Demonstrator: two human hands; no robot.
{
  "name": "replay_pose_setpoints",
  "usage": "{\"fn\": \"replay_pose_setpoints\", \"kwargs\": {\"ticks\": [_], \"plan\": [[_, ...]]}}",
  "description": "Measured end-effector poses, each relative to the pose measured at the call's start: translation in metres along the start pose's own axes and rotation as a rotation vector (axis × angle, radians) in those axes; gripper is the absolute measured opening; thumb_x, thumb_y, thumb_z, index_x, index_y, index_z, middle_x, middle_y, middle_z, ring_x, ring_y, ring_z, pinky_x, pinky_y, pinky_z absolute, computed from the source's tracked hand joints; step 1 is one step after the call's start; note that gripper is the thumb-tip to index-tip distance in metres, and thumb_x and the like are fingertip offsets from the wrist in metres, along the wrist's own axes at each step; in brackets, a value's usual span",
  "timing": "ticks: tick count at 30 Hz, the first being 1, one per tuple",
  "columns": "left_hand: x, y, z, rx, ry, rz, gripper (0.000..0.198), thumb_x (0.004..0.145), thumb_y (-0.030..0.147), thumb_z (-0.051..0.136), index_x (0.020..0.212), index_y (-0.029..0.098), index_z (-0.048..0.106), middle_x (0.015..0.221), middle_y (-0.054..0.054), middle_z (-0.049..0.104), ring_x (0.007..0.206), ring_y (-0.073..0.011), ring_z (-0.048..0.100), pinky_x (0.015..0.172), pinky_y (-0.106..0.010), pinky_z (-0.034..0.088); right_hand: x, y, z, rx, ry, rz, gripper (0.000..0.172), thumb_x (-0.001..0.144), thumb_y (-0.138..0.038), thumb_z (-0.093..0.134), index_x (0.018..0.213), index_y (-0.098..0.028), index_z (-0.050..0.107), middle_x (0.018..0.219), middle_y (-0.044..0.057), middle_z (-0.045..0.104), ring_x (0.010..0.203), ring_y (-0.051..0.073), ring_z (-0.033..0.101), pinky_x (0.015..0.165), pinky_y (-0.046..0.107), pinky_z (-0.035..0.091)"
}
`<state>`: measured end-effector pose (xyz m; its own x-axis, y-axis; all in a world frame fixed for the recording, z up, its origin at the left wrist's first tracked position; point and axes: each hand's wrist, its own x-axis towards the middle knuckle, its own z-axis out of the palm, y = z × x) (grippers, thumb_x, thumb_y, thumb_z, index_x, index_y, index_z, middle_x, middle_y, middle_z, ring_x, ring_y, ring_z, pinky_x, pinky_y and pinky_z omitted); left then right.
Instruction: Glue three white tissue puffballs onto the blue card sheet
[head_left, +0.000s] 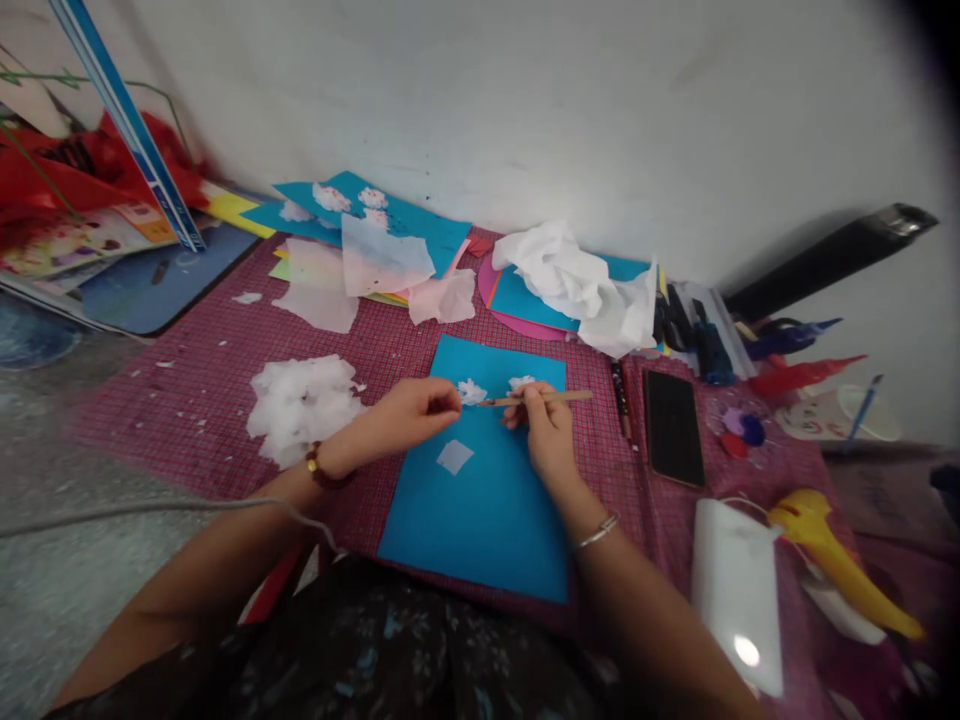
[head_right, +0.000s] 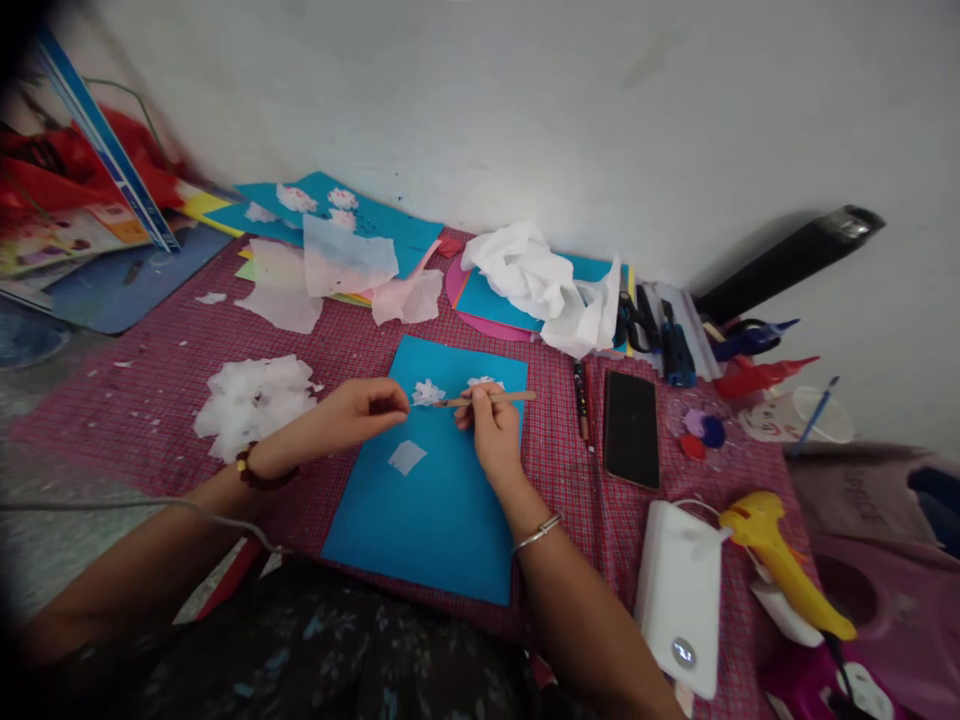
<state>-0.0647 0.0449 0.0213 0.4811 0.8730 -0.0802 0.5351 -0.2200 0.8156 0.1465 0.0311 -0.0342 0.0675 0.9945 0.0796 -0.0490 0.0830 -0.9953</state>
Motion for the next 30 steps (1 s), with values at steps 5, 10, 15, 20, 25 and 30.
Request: {"fn": "replay_pose_setpoints", "kwargs": {"ticks": [5,10,15,20,25,30], "plan": [[-0.01,-0.007,0.02,0.344,-0.236,0.106,0.023,0.078,0.013,0.055,0.099,0.019,0.062,0.096,-0.005,0.061,0.082,-0.0185,0.057,0.071,-0.028,0.041,0.002,0.004,-0.002,0.011,-0.043,0.026,0.029,0.092,-0.045,0.05,0.081,-0.02,0.058,0.061,-0.001,0.061,0.05,0.012,0.056,0.051,0.026,0.047],[-0.011,-0.01,0.024,0.359,-0.234,0.067,0.01,0.077,0.013,0.054,0.083,0.018,0.059,0.085,-0.003,0.058,0.075,-0.0173,0.054,0.066,-0.027,0.038,0.001,0.004,-0.002,-0.022,-0.078,0.017,0.031,0.092,-0.047,0.049,0.081,-0.02,0.059,0.06,-0.001,0.061,0.05,0.012,0.056,0.051,0.025,0.047],[-0.006,-0.006,0.003,0.025,-0.167,0.005,0.003,0.072,0.015,0.055,0.07,0.017,0.054,0.07,0.002,0.053,0.062,-0.0117,0.048,0.057,-0.022,0.036,-0.001,0.002,0.002,-0.115,-0.142,-0.007,0.031,0.091,-0.048,0.051,0.082,-0.02,0.061,0.064,0.0,0.063,0.051,0.013,0.056,0.05,0.026,0.046],[0.014,0.001,-0.025,-0.247,0.017,-0.057,0.009,0.071,0.02,0.061,0.072,0.017,0.053,0.062,0.004,0.051,0.055,-0.0087,0.046,0.051,-0.02,0.036,-0.001,0.003,0.006,-0.182,-0.171,-0.033,0.029,0.09,-0.048,0.052,0.086,-0.021,0.062,0.071,0.002,0.067,0.051,0.014,0.056,0.051,0.028,0.047],[0.036,-0.014,-0.02,-0.477,0.117,-0.091,0.02,0.068,0.023,0.066,0.085,0.017,0.056,0.065,0.004,0.056,0.055,-0.0087,0.051,0.052,-0.02,0.039,-0.001,0.006,0.006,-0.169,-0.139,-0.029,0.025,0.091,-0.043,0.052,0.092,-0.021,0.064,0.078,0.003,0.069,0.052,0.013,0.058,0.051,0.028,0.048],[0.034,-0.034,-0.018,-0.315,-0.024,-0.137,0.011,0.073,0.027,0.063,0.073,0.015,0.063,0.062,0.003,0.057,0.054,-0.0092,0.05,0.052,-0.021,0.037,-0.001,0.009,0.006,-0.162,-0.122,-0.029,0.025,0.091,-0.042,0.052,0.093,-0.021,0.064,0.078,0.002,0.069,0.052,0.013,0.058,0.052,0.027,0.048]]}}
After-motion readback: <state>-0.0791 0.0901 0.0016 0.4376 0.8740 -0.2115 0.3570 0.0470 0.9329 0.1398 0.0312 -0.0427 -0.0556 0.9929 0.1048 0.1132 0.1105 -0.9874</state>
